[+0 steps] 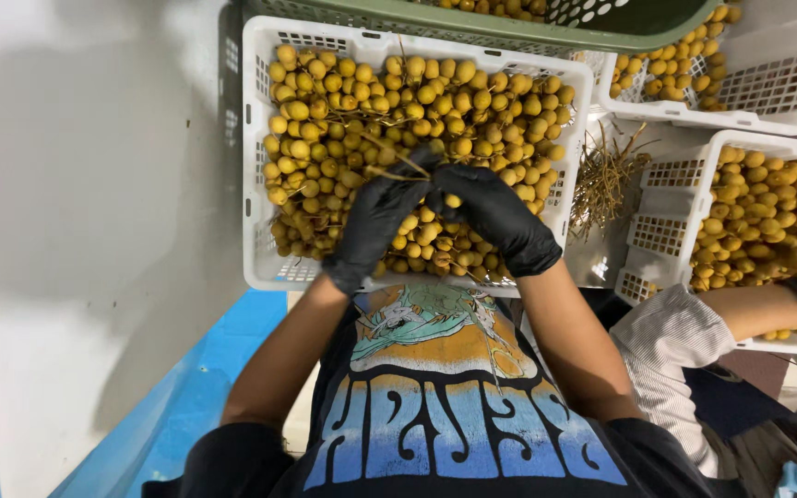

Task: The person sorts yellow fruits from a green basket into a white crate, removing stems and twigs by hand. The person repeatedly picks up clusters, detaches individual fruits, and places them into the crate while discarding the stems.

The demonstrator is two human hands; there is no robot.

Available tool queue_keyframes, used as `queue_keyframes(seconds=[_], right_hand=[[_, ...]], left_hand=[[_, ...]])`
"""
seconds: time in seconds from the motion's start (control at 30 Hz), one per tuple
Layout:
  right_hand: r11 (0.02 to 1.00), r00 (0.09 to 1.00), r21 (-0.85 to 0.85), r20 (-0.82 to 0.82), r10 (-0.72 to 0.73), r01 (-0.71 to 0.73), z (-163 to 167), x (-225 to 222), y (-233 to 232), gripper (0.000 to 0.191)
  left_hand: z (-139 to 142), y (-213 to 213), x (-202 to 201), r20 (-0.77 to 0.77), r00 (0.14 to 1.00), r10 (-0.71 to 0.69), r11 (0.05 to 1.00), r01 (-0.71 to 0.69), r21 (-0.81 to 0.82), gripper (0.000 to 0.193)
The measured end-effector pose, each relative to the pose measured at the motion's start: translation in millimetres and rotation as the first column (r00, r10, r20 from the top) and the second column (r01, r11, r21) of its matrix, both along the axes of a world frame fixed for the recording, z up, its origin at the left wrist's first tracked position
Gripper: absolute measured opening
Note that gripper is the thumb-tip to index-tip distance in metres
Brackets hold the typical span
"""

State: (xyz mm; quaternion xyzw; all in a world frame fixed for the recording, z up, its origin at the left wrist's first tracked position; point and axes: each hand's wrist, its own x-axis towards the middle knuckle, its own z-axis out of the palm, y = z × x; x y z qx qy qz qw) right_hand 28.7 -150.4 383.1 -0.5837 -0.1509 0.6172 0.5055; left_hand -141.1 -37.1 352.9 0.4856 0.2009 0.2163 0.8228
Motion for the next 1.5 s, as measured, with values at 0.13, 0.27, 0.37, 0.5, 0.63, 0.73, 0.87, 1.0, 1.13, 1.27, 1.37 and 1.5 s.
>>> queue_keyframes(seconds=[0.13, 0.27, 0.37, 0.5, 0.63, 0.73, 0.87, 1.0, 1.13, 1.27, 1.37, 1.5], right_hand=[[0.985, 0.927, 0.12, -0.369, -0.07, 0.123, 1.8, -5.5, 2.5, 0.034], [0.977, 0.932, 0.143, -0.349, -0.099, 0.158, 13.2, -4.9, 0.1, 0.042], [0.986, 0.99, 0.121, -0.097, -0.103, 0.115, 19.7, -6.9, 4.1, 0.039], [0.998, 0.956, 0.062, 0.293, -0.005, -0.014, 19.0, -11.3, 12.0, 0.037], [0.992, 0.764, -0.066, 0.633, 0.127, -0.11, 18.8, -12.7, 21.4, 0.032], [0.956, 0.637, -0.193, 0.713, 0.292, -0.222, 43.1, 14.2, 34.5, 0.039], [0.903, 0.11, 0.369, 0.929, -0.353, -0.221, 98.6, 66.6, 57.4, 0.054], [0.98, 0.339, -0.055, 0.933, 0.119, -0.192, 106.7, 41.1, 70.1, 0.05], [0.958, 0.649, 0.05, 0.745, 0.153, -0.283, 72.6, -21.4, 55.8, 0.03], [0.998, 0.626, 0.046, 0.78, -0.008, -0.045, 49.2, -1.8, 23.4, 0.023], [0.988, 0.619, 0.049, 0.774, -0.132, 0.148, 35.7, 52.7, -19.2, 0.025], [0.981, 0.029, -0.105, 0.994, 0.102, 0.165, 16.1, 116.9, -82.1, 0.041]], left_hand=[[4.3, -6.5, 16.4, -0.055, 0.994, 0.092, 0.996, -0.093, -0.002, 0.029], [15.3, 0.7, 19.0, 0.015, 0.977, 0.21, 0.973, -0.211, 0.09, 0.024], [31.1, -2.4, 15.3, 0.007, 0.952, 0.307, 0.866, -0.283, 0.413, 0.025], [53.8, -7.4, 9.1, 0.078, 0.898, 0.433, 0.693, -0.387, 0.608, 0.022], [59.9, 2.3, -13.9, 0.171, 0.874, 0.455, 0.606, -0.444, 0.66, 0.019], [47.0, 11.4, -22.4, -0.018, 0.921, 0.388, 0.766, -0.312, 0.563, 0.021], [24.6, -1.2, -18.9, -0.109, 0.938, 0.328, 0.889, -0.267, 0.372, 0.026], [7.7, -8.2, 0.1, -0.127, 0.953, 0.275, 0.884, -0.199, 0.424, 0.03], [3.5, -16.7, 12.7, -0.009, 0.948, 0.319, 0.794, -0.262, 0.549, 0.027], [8.7, -7.8, 8.3, -0.113, 0.96, 0.257, 0.688, -0.1, 0.719, 0.028], [8.3, 33.9, -15.1, -0.191, 0.912, 0.363, 0.49, -0.013, 0.872, 0.038], [-3.0, 103.5, -38.2, -0.184, 0.841, 0.508, 0.267, 0.05, 0.963, 0.05]])
